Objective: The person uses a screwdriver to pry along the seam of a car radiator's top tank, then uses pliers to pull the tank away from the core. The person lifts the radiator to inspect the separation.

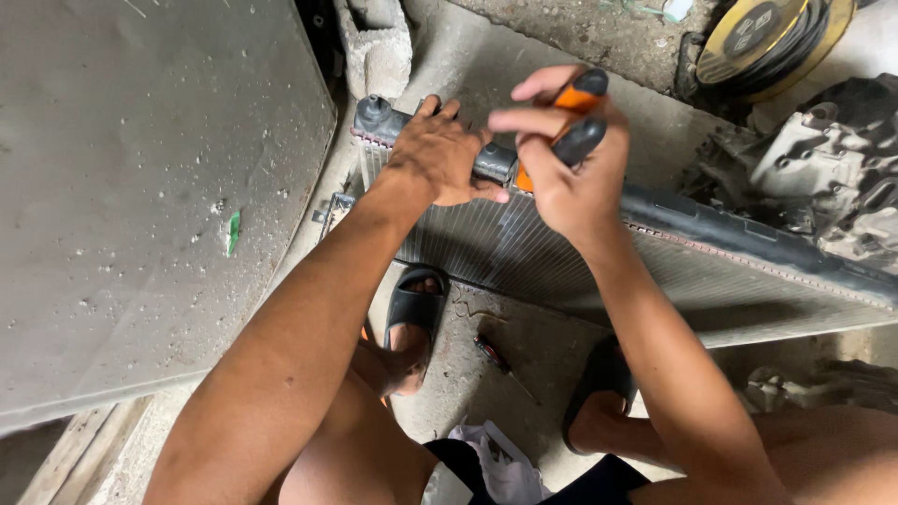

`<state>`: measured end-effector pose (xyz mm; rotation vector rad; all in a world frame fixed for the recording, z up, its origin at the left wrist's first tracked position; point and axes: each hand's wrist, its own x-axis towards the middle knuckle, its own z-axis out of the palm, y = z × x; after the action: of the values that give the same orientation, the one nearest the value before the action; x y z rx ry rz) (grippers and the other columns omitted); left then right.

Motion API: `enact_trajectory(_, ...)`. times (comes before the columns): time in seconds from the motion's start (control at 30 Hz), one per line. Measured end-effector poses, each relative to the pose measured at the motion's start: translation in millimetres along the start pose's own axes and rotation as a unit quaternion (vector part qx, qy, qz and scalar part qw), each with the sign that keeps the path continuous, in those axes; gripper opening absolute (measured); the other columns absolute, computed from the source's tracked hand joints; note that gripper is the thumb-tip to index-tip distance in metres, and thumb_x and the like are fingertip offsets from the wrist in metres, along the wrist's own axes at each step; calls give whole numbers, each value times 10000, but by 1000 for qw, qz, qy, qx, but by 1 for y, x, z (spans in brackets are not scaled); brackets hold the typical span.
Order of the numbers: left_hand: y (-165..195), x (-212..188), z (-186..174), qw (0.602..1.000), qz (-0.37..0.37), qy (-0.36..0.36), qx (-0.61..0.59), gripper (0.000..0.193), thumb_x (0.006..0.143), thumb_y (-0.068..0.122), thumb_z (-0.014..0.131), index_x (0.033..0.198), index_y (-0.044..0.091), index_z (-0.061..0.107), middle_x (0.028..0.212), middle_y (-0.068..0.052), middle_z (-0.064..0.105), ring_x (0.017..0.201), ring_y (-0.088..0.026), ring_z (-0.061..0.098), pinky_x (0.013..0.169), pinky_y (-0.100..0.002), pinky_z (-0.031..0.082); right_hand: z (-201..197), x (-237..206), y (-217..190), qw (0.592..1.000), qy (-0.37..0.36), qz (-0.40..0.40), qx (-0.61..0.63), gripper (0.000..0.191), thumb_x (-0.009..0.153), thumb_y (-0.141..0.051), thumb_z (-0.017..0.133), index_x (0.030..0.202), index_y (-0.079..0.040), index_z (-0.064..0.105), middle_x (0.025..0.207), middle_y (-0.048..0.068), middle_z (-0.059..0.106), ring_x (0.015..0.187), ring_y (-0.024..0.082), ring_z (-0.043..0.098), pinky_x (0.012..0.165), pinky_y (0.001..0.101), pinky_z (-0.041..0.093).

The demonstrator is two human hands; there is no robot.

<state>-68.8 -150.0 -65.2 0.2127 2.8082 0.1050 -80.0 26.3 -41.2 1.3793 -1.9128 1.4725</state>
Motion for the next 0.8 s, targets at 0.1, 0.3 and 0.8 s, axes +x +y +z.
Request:
enact_trajectory(0.1,2,-4,-3,1000,-2,-1,-14,1049,780,848,567,1550,164,372,1489,-161,505,1530,-323,217,1247,-496,66,4,0,4,999,18,37,-10,532,868,130,541,1353,-33,687,1143,95,583,938,159,626,866,283,578)
enact_trajectory(0.3,-1,-4,2,1000,0,-3,-18,958,808,674,687,1568,198,351,1512,-174,469,1520,-325,181,1231,-489,36,29,-21,-16,992,30,-63,-100,781,660,47,598,1437,-3,541,1162,187,460,908,213,521,729,314,481)
enact_trajectory(0.8,-12,-2,10,998,15,48,-29,841,764,446,844,1466,155,484,1476,-196,500,1511,-368,261,1254,-493,91,74,-61,-41,978,-90,-137,-127,352,891,-158,819,1235,-213,765,1010,18,503,929,220,568,901,390,521)
